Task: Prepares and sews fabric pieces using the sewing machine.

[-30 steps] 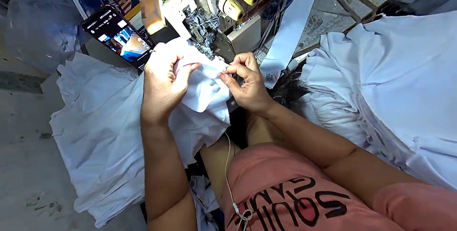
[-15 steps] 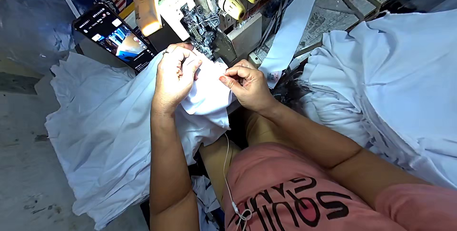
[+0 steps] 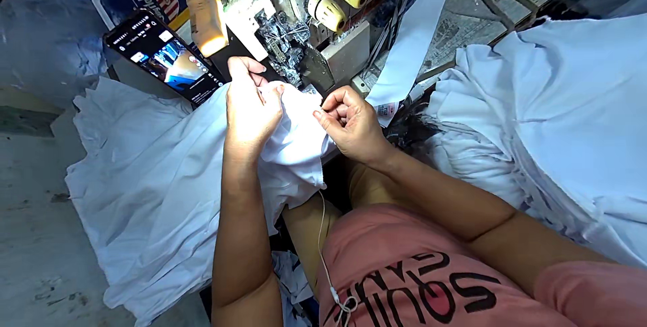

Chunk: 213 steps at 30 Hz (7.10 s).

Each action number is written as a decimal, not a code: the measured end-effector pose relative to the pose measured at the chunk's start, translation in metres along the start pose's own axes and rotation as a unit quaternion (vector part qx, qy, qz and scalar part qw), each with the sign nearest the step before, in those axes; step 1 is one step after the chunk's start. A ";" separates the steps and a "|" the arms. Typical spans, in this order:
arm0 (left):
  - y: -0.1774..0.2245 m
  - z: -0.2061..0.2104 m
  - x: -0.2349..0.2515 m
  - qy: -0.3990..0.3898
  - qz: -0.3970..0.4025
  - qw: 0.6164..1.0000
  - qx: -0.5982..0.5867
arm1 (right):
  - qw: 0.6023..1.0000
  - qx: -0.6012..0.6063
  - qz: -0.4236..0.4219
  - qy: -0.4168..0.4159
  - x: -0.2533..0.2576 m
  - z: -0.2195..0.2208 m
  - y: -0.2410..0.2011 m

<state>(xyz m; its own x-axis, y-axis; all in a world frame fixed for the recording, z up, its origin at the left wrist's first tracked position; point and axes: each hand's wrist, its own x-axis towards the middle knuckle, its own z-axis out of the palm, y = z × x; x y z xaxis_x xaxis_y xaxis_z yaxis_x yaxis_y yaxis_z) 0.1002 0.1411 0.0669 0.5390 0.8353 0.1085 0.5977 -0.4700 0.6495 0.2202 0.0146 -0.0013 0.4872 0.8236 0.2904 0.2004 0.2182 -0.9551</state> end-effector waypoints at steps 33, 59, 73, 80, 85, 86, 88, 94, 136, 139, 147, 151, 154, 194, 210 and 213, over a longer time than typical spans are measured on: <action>-0.007 0.016 0.028 0.125 0.011 0.992 0.012 | 0.983 -0.150 -0.104 -0.017 0.032 -0.002 0.006; 0.029 -0.078 -0.046 -0.229 0.199 0.943 -0.136 | 0.924 -0.156 -0.348 -0.036 0.045 -0.006 0.019; 0.014 -0.008 -0.058 -0.079 0.419 0.851 0.306 | 0.853 -0.326 -0.301 -0.276 -0.005 -0.064 -0.060; -0.002 -0.020 -0.057 -0.046 0.466 0.858 0.210 | 0.874 -0.306 -0.291 -0.238 -0.012 -0.085 -0.058; -0.009 -0.041 -0.063 -0.056 0.407 0.887 0.213 | 0.879 -0.321 -0.284 -0.207 -0.016 -0.080 -0.049; -0.013 -0.045 -0.065 -0.059 0.398 0.888 0.221 | 0.882 -0.317 -0.282 -0.206 -0.017 -0.081 -0.046; -0.016 -0.052 -0.072 -0.077 0.371 0.897 0.228 | 0.890 -0.296 -0.273 -0.214 -0.018 -0.085 -0.044; 0.040 -0.073 -0.118 -0.181 0.345 0.909 0.150 | 0.948 -0.029 -0.228 -0.218 -0.005 -0.070 -0.048; -0.004 -0.161 -0.101 -0.077 0.187 0.922 0.331 | 0.912 -0.142 -0.244 -0.299 0.004 0.062 -0.034; -0.012 -0.154 -0.105 -0.071 0.172 0.943 0.274 | 0.950 -0.116 -0.257 -0.133 0.012 0.036 -0.019; 0.010 -0.139 -0.117 -0.065 0.227 0.937 0.257 | 0.923 -0.131 -0.345 -0.113 0.028 0.045 -0.039; 0.005 -0.139 -0.116 -0.054 0.230 0.917 0.322 | 0.901 -0.030 -0.384 -0.199 0.022 0.058 -0.061; 0.002 -0.139 -0.116 -0.056 0.244 0.908 0.336 | 0.893 -0.008 -0.403 -0.197 0.020 0.058 -0.064; 0.010 -0.141 -0.120 -0.021 0.235 0.916 0.324 | 0.947 -0.051 -0.294 -0.116 0.050 0.017 -0.011; 0.013 -0.114 -0.068 -0.019 0.262 0.911 0.318 | 0.980 0.052 -0.096 -0.168 0.002 -0.026 0.001; 0.012 -0.105 -0.064 -0.022 0.257 0.914 0.314 | 0.981 0.059 -0.089 -0.165 0.002 -0.025 0.005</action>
<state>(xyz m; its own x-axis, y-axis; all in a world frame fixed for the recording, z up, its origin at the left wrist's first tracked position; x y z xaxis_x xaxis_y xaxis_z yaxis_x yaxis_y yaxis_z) 0.0104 0.1121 0.1467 0.8596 0.4524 0.2374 0.4740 -0.8796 -0.0402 0.2438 0.0046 -0.0043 0.1479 0.8871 0.4372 0.1487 0.4171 -0.8966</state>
